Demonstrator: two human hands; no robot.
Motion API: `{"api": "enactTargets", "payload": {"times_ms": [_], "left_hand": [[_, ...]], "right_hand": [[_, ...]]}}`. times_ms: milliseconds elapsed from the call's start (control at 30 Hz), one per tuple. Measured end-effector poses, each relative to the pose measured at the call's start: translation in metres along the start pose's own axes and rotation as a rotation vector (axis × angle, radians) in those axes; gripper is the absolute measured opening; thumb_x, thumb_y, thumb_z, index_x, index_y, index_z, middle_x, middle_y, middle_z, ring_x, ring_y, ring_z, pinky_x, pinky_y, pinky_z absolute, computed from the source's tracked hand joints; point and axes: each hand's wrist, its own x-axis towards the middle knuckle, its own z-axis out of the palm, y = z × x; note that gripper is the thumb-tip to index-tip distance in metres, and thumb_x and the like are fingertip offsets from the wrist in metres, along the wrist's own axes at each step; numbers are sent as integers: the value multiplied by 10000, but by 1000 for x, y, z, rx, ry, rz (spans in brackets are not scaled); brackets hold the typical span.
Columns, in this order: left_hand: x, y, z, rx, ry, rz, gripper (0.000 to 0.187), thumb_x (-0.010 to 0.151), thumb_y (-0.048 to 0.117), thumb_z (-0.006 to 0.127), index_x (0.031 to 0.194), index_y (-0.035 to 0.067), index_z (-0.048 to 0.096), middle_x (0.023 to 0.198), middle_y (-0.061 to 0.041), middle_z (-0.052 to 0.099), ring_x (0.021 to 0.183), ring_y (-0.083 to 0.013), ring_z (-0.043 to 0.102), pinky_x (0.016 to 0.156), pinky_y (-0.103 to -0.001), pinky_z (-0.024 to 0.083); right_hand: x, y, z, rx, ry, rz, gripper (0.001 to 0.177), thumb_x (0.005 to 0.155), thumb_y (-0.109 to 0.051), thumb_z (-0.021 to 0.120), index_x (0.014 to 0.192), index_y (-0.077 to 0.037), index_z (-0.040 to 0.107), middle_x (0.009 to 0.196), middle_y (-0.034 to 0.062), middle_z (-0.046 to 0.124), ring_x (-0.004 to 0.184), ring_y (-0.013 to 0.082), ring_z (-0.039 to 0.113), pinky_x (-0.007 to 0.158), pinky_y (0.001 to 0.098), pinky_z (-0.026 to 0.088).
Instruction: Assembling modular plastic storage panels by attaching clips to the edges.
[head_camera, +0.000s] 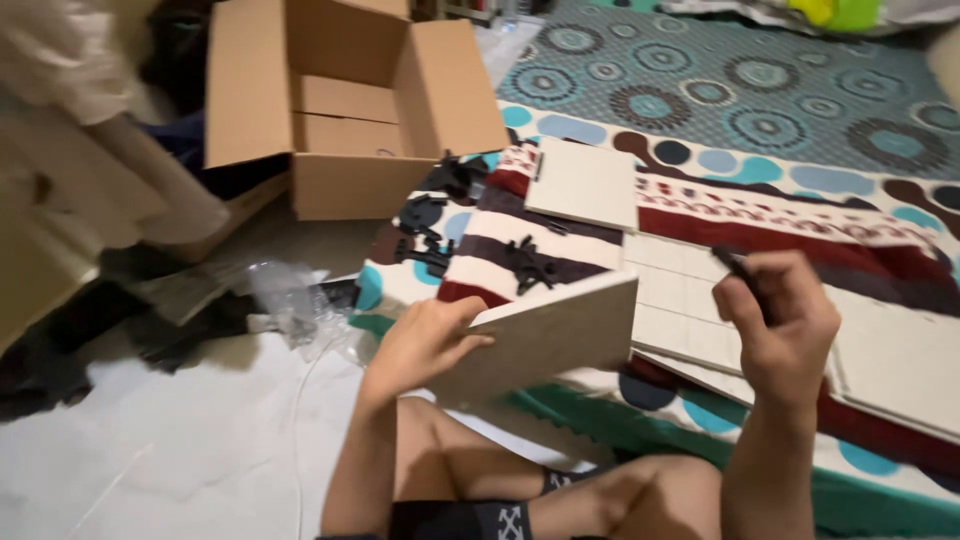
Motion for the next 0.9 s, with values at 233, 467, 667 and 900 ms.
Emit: {"api": "enactTargets", "payload": {"times_ms": [233, 467, 667, 900], "left_hand": [[21, -74, 15, -72, -388, 88, 420, 725, 313, 871, 908, 0, 659, 795, -171, 660, 810, -367, 648, 675, -454, 477], [22, -77, 48, -143, -546, 63, 471, 648, 307, 898, 939, -7, 702, 862, -162, 697, 862, -329, 683, 728, -427, 515], [9, -65, 37, -3, -482, 99, 429, 608, 302, 904, 897, 29, 743, 842, -160, 724, 861, -358, 692, 714, -454, 530], [-9, -41, 24, 109, -444, 2, 304, 781, 375, 796, 874, 90, 745, 746, -130, 710, 777, -359, 695, 686, -479, 509]], "right_hand": [[-35, -2, 77, -106, -567, 4, 89, 980, -105, 631, 988, -16, 632, 1013, 105, 642, 891, 158, 596, 747, 293, 487], [-54, 8, 138, -362, -778, -268, 217, 909, -216, 682, 952, -23, 592, 1231, 163, 615, 1050, 350, 584, 857, 419, 457], [-64, 32, 135, -435, -779, -312, 224, 895, -250, 703, 955, -48, 628, 1142, 122, 628, 948, 311, 577, 790, 412, 417], [-61, 34, 127, -457, -757, -304, 203, 856, -238, 732, 922, -62, 657, 1115, 108, 635, 950, 276, 565, 806, 397, 379]]}}
